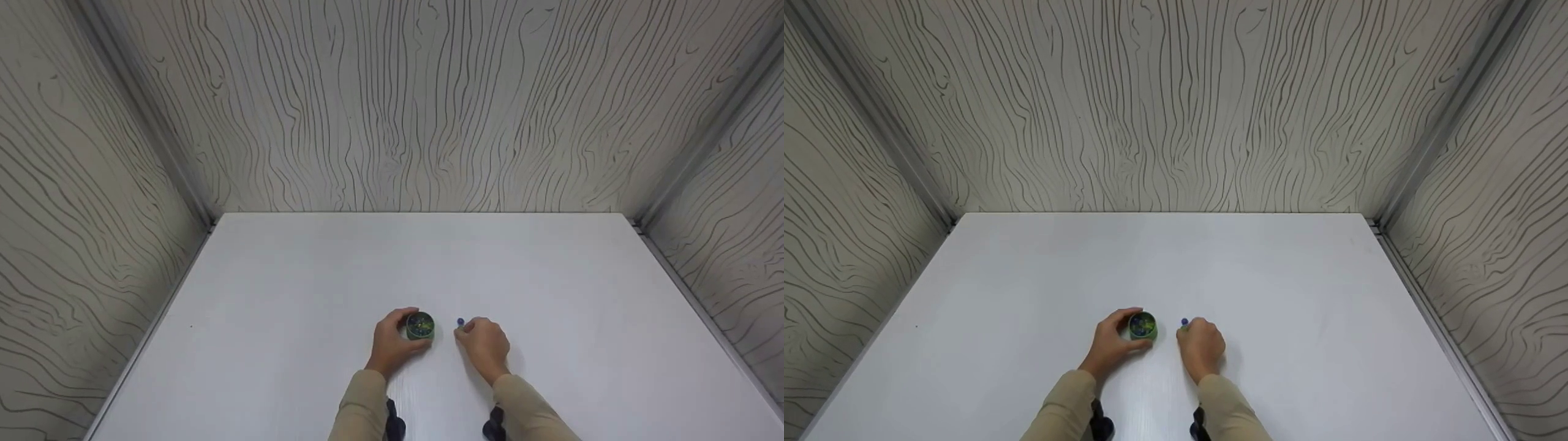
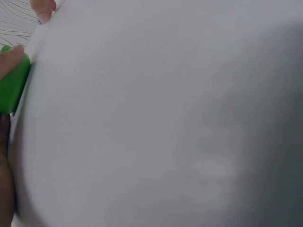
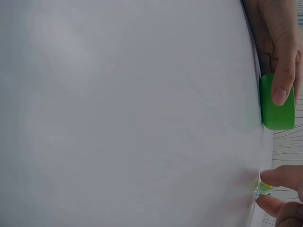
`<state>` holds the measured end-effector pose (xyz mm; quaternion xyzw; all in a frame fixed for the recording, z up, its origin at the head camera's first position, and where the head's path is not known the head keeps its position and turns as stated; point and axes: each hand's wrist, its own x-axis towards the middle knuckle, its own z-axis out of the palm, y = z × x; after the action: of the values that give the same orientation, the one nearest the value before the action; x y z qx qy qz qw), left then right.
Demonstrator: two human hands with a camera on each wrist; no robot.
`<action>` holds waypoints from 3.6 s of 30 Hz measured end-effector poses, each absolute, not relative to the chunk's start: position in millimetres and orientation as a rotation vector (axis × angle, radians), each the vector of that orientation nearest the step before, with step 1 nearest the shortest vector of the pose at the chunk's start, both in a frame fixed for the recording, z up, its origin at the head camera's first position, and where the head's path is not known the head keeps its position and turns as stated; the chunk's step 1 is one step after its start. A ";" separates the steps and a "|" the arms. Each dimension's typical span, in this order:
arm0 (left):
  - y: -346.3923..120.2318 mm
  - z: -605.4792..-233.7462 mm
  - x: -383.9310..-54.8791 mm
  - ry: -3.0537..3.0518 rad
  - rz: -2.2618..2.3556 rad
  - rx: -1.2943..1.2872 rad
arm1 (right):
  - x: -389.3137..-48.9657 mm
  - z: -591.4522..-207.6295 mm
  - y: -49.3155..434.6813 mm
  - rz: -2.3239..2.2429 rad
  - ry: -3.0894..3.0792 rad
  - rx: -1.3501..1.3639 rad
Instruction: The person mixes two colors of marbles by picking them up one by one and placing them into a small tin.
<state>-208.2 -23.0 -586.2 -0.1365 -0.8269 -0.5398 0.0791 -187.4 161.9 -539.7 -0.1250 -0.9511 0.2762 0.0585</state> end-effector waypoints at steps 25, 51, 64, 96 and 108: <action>-22.9 -582.8 -206.0 -2.476 -1.660 -0.380 | -184.6 -536.8 163.0 0.883 -2.904 -0.360; -22.8 -588.1 -207.6 -2.468 -1.612 -0.407 | -178.2 -530.9 156.1 0.938 -2.878 -0.359; -23.1 -588.0 -207.5 -2.451 -1.646 -0.411 | -178.5 -526.7 156.0 0.935 -2.897 -0.350; -23.1 -587.4 -208.4 -2.462 -1.621 -0.416 | -184.9 -511.2 141.3 0.919 -2.866 -0.222; -21.9 -587.3 -207.8 -2.464 -1.623 -0.397 | -185.6 -508.3 136.4 0.905 -2.841 -0.210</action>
<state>-207.8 -21.9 -587.3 -0.1328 -0.8249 -0.5434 0.0821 -185.6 136.4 -508.3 -0.0700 -0.9477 0.3019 0.0761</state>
